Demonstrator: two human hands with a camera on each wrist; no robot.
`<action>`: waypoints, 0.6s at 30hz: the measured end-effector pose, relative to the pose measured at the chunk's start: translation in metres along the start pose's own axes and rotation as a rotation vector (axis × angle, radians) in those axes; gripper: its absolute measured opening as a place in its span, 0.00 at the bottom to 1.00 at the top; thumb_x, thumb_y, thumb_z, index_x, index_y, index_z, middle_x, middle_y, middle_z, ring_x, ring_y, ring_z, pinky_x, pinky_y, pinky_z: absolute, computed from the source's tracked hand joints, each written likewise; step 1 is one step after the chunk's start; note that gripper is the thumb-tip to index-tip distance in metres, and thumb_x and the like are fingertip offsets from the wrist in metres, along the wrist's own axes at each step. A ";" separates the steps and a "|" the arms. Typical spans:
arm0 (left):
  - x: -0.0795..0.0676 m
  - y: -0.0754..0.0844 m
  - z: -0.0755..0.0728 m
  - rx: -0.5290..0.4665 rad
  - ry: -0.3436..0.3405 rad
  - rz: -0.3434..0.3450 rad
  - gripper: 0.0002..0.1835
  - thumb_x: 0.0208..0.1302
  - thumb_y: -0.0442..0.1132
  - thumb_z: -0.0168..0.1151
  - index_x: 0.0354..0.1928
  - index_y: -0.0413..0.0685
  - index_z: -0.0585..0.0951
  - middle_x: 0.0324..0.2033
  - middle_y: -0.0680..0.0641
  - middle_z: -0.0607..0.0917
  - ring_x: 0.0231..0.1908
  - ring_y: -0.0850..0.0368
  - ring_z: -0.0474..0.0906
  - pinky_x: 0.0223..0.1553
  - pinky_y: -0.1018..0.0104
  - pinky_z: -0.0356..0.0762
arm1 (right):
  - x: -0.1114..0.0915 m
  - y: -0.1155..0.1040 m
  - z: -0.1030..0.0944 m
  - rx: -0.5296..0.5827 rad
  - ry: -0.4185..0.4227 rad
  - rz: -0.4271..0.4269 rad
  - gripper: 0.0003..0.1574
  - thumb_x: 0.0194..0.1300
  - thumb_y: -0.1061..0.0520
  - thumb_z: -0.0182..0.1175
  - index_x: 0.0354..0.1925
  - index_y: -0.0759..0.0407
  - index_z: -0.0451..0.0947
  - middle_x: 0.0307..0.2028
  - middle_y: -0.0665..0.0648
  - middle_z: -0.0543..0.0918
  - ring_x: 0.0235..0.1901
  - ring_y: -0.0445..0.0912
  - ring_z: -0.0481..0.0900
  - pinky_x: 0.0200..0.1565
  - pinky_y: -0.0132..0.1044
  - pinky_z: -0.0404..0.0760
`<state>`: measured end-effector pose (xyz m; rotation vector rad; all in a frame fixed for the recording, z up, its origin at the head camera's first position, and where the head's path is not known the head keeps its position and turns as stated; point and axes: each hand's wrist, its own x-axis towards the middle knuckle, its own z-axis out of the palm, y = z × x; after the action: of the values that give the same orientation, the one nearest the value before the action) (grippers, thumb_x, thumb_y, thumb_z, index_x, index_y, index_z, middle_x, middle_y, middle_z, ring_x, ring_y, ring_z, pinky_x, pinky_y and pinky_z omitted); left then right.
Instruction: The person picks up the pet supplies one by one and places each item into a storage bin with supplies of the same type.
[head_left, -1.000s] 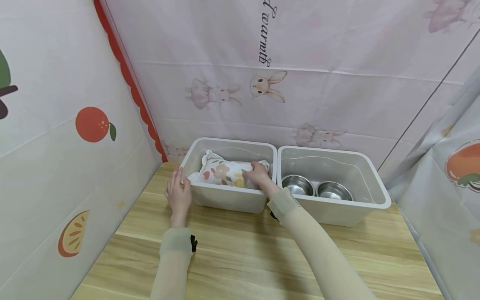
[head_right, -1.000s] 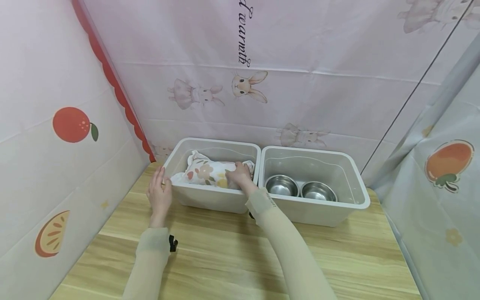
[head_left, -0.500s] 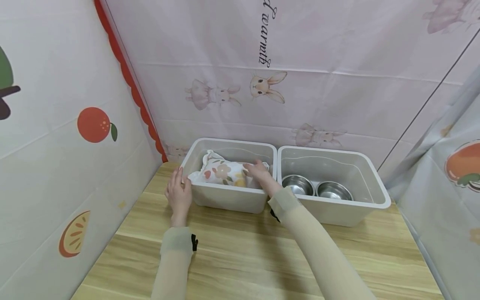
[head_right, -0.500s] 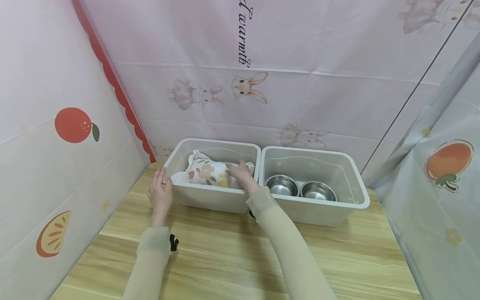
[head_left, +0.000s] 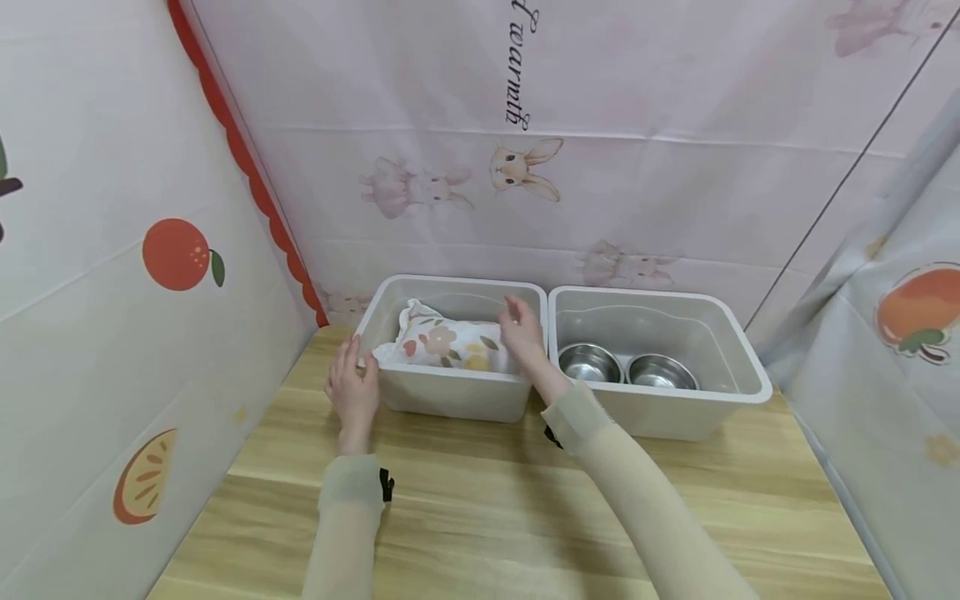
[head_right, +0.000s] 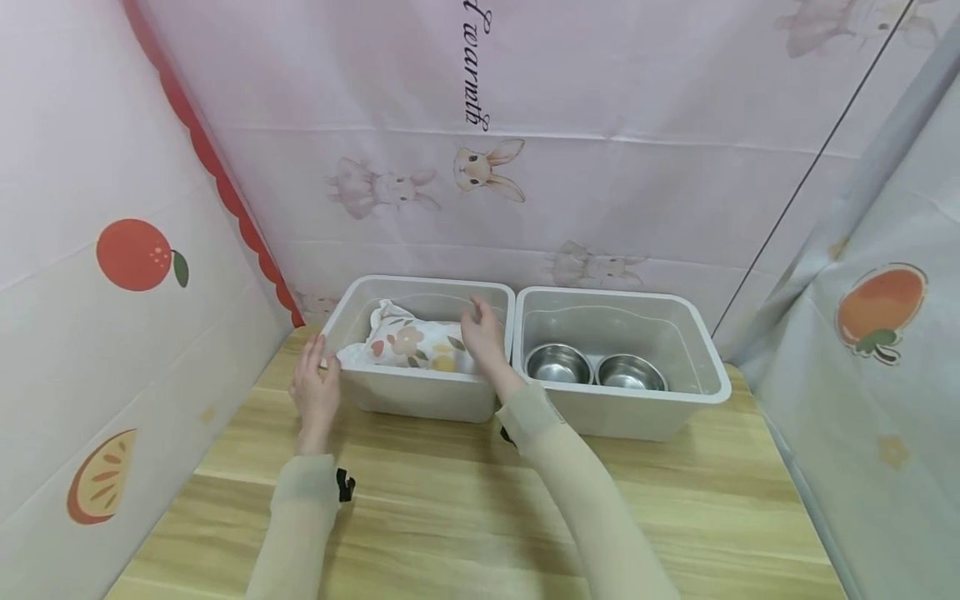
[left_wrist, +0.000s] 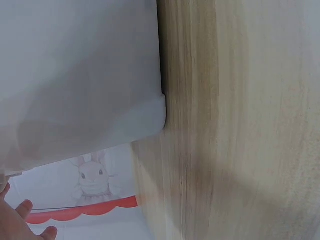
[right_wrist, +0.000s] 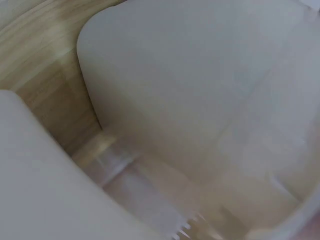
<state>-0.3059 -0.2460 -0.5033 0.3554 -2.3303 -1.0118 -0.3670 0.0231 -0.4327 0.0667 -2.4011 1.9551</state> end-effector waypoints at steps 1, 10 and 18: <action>0.000 0.000 0.000 0.002 -0.005 -0.002 0.28 0.72 0.48 0.47 0.71 0.48 0.67 0.72 0.45 0.64 0.70 0.40 0.58 0.65 0.35 0.48 | -0.004 -0.001 -0.002 -0.015 -0.008 -0.036 0.30 0.75 0.52 0.48 0.70 0.59 0.63 0.68 0.65 0.68 0.63 0.57 0.71 0.55 0.46 0.78; 0.006 0.004 -0.010 0.036 -0.044 0.022 0.29 0.70 0.49 0.49 0.69 0.44 0.68 0.70 0.41 0.66 0.69 0.37 0.59 0.63 0.32 0.51 | -0.049 -0.011 -0.028 -0.372 -0.072 -0.196 0.32 0.71 0.49 0.50 0.69 0.60 0.66 0.68 0.61 0.69 0.64 0.59 0.69 0.63 0.53 0.68; 0.020 0.016 -0.023 0.150 -0.154 0.027 0.30 0.69 0.50 0.48 0.69 0.43 0.69 0.69 0.39 0.67 0.70 0.38 0.56 0.60 0.29 0.53 | -0.077 -0.016 -0.046 -0.510 -0.037 -0.265 0.31 0.70 0.48 0.53 0.66 0.60 0.70 0.64 0.62 0.74 0.64 0.58 0.70 0.63 0.55 0.67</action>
<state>-0.3087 -0.2578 -0.4708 0.3133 -2.5508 -0.8810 -0.2892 0.0649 -0.4125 0.3792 -2.6669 1.2070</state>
